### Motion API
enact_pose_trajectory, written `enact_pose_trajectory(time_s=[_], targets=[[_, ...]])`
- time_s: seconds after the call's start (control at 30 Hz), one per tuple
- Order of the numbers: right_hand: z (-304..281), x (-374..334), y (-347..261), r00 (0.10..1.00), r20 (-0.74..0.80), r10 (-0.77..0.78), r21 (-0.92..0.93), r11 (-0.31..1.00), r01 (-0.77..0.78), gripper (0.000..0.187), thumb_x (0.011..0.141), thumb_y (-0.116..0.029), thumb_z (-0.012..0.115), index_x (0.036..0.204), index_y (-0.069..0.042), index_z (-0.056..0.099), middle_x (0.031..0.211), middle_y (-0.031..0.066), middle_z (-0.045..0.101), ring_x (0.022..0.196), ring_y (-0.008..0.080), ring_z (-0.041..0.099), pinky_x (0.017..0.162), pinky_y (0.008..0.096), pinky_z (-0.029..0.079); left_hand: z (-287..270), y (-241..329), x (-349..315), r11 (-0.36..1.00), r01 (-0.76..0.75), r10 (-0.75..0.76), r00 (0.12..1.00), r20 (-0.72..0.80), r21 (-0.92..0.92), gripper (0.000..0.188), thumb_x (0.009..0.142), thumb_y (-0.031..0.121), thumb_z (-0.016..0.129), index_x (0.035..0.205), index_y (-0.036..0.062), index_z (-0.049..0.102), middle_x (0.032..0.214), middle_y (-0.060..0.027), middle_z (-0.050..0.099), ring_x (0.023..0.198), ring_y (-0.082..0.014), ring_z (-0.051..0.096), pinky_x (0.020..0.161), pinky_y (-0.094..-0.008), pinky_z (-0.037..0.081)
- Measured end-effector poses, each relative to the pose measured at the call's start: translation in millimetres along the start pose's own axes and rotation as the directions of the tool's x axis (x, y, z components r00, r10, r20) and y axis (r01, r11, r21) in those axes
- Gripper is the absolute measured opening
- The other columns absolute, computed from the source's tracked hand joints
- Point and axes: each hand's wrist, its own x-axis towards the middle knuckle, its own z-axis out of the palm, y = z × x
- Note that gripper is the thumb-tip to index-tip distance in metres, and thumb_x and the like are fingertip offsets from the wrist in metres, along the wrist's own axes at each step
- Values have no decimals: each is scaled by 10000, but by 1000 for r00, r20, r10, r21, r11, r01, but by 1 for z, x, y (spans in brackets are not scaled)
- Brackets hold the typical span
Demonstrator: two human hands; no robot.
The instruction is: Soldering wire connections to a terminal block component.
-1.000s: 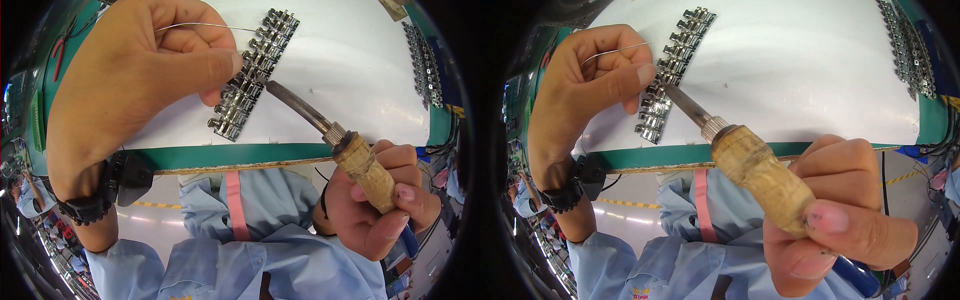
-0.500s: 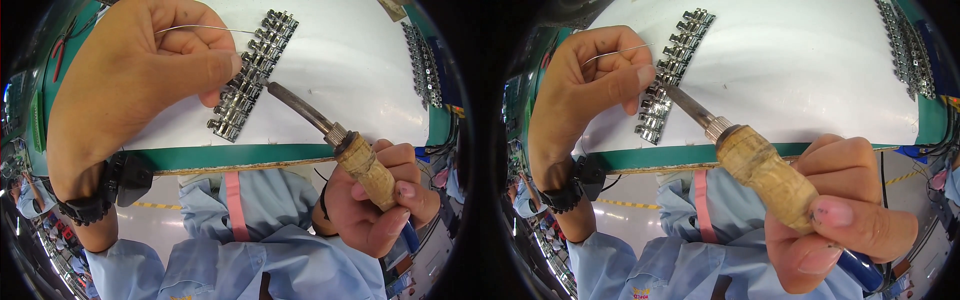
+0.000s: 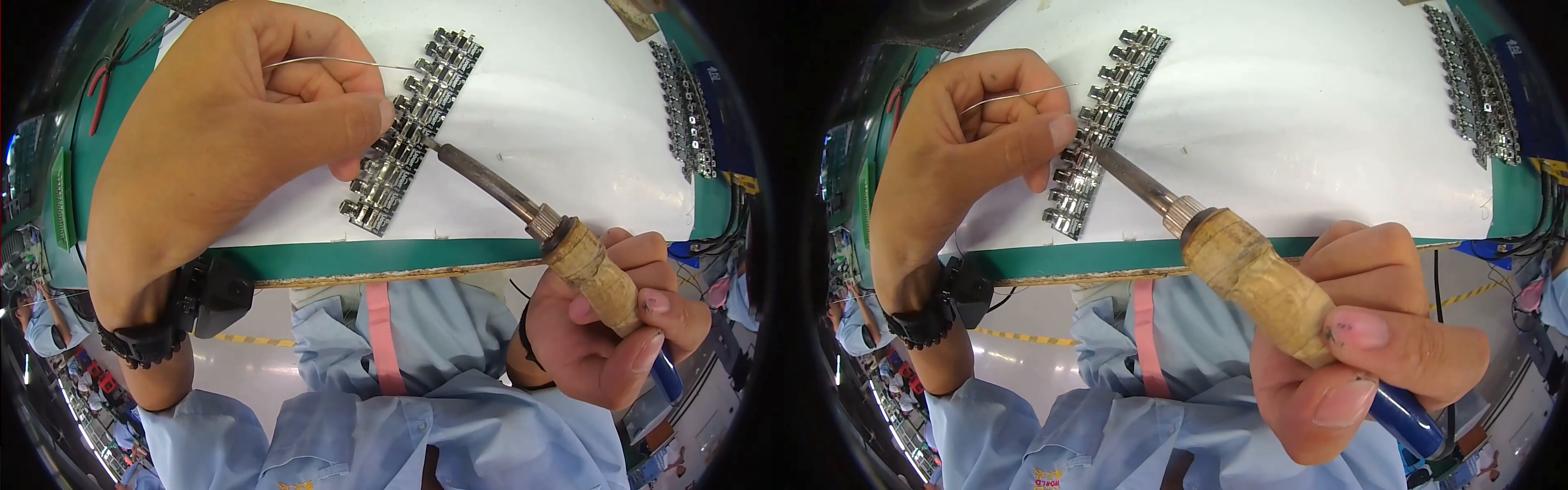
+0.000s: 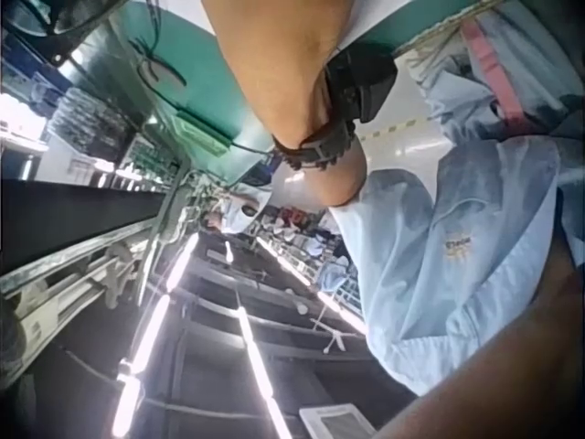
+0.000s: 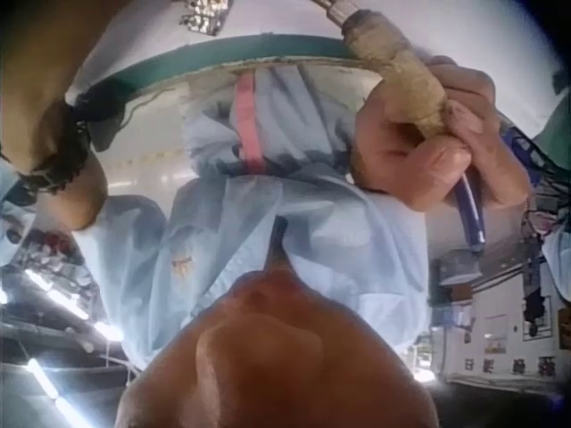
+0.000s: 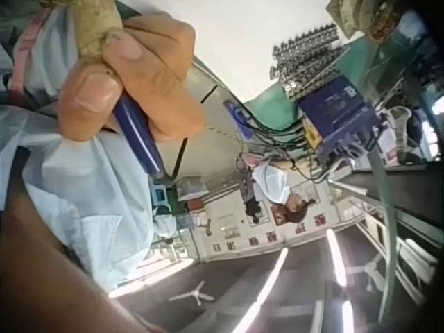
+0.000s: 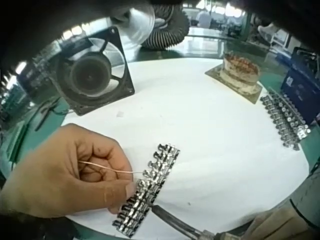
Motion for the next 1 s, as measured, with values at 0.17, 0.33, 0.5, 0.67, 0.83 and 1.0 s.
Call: enact_pose_trajectory(time_s=[0.17,0.33,0.5,0.67,0.83,1.0], targets=[[7,-1,-1,999,-53,1,33,999,1,200,958,-244,483,1035,-60,496,565,20,478,620,127,356,562,300,293,-6,1,-6,994,92,-88,994,-69,54,119,880,117,672,847,40,588,696,61,505,647,-9,464,618,-155,339],[8,-2,-1,997,-83,8,57,998,-3,193,953,-231,469,1033,-59,503,573,23,481,622,127,359,569,296,308,-14,-19,-24,990,-18,6,997,-81,-143,164,886,161,657,826,50,553,713,70,461,661,-11,398,618,-172,285],[0,5,-5,999,2,34,55,998,-34,199,959,-221,431,1030,-49,503,592,38,495,619,126,369,586,292,345,-14,-16,-31,997,34,-43,991,-126,-69,166,887,150,661,818,45,553,715,71,460,642,-10,373,596,-184,273],[-1,6,-4,999,38,36,43,998,-38,206,960,-222,425,1032,-46,504,598,43,500,616,127,372,586,291,355,8,0,-20,993,59,-75,984,-164,-100,111,880,68,680,839,23,587,692,85,456,612,7,350,566,-173,254],[-1,5,-4,999,43,23,51,998,-25,212,960,-227,432,1038,-44,506,598,43,499,615,129,374,578,291,354,0,-8,-13,998,22,-26,996,-86,-55,73,875,11,683,864,9,611,685,93,468,596,22,346,550,-167,246],[-4,3,-1,999,39,16,38,999,-17,219,960,-233,438,1045,-43,507,597,43,498,614,130,375,571,292,354,2,-9,-7,999,32,-33,998,-44,-37,71,883,18,686,868,9,617,697,83,499,617,22,389,566,-156,288]])
